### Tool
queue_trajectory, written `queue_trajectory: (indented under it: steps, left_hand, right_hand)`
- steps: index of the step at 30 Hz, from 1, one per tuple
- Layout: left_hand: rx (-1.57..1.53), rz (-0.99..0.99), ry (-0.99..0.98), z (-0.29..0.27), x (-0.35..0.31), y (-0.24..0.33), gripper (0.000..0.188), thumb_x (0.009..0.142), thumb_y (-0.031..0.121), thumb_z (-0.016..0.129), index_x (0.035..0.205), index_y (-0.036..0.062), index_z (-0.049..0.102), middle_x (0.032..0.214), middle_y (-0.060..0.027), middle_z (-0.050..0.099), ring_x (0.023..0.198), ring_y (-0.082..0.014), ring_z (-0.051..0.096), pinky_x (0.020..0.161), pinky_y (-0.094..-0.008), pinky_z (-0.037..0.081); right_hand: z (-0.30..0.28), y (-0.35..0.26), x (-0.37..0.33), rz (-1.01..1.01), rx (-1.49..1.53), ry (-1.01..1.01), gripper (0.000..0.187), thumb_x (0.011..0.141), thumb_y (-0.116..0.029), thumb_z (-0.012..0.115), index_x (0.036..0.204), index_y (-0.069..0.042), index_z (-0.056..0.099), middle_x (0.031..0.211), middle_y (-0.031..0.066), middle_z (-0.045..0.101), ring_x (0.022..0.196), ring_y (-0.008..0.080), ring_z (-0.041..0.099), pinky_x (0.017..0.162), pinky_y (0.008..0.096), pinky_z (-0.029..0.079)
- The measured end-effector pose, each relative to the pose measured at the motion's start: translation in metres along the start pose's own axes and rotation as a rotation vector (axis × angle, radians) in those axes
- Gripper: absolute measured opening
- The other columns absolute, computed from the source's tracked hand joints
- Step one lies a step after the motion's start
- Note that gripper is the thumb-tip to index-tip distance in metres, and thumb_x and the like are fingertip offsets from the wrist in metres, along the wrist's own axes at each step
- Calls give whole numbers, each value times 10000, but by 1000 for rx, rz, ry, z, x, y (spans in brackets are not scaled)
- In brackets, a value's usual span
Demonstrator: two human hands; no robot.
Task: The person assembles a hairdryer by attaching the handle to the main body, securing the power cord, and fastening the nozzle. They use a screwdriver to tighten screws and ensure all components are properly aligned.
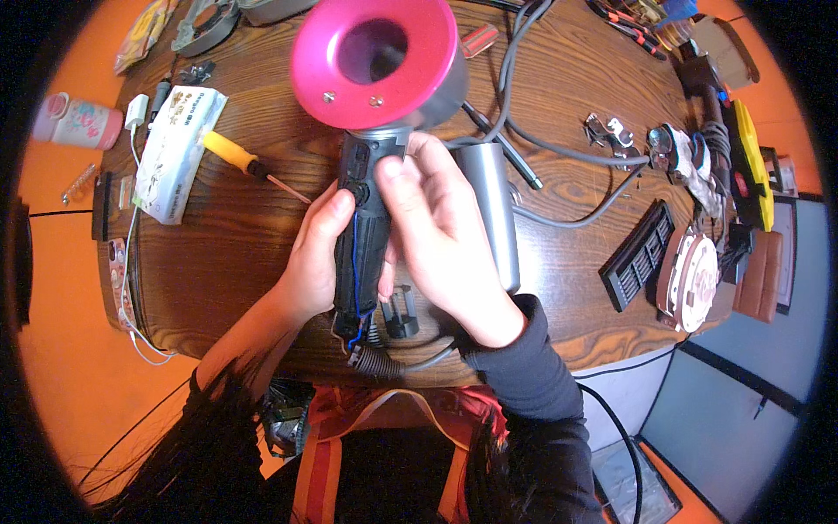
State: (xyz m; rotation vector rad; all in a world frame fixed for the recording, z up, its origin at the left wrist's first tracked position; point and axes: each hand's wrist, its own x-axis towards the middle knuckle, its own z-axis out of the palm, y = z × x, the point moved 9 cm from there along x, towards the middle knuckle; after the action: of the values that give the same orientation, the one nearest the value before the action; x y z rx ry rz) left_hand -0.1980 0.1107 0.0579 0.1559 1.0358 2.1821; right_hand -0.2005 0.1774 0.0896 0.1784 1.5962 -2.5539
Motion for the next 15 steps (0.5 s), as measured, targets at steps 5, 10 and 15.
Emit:
queue_trajectory:
  steps: [5, 10, 15]
  left_hand:
    - [-165, 52, -146, 6, 4, 4, 595, 880, 581, 255, 1052, 32, 411, 690, -105, 539, 466, -166, 543, 403, -268, 455]
    - [-216, 102, -89, -4, 6, 10, 519, 897, 519, 326, 1018, 21, 408, 685, -105, 523, 462, -174, 540, 406, -283, 457]
    - [-261, 109, -41, -13, 9, 16, 451, 870, 462, 441, 963, 20, 421, 633, -111, 519, 414, -187, 527, 384, -279, 445]
  right_hand:
    - [-15, -25, -6, -222, -192, 115, 285, 938, -135, 401, 1153, 35, 479, 994, 129, 607, 952, 158, 563, 802, 257, 452]
    - [-35, -49, -10, -382, -366, 218, 215, 878, -32, 497, 1074, 45, 540, 987, 103, 614, 904, 136, 579, 785, 239, 454]
    - [-38, -64, -13, -556, -822, 354, 165, 792, 13, 581, 956, 15, 598, 885, 106, 628, 799, 172, 613, 734, 259, 472]
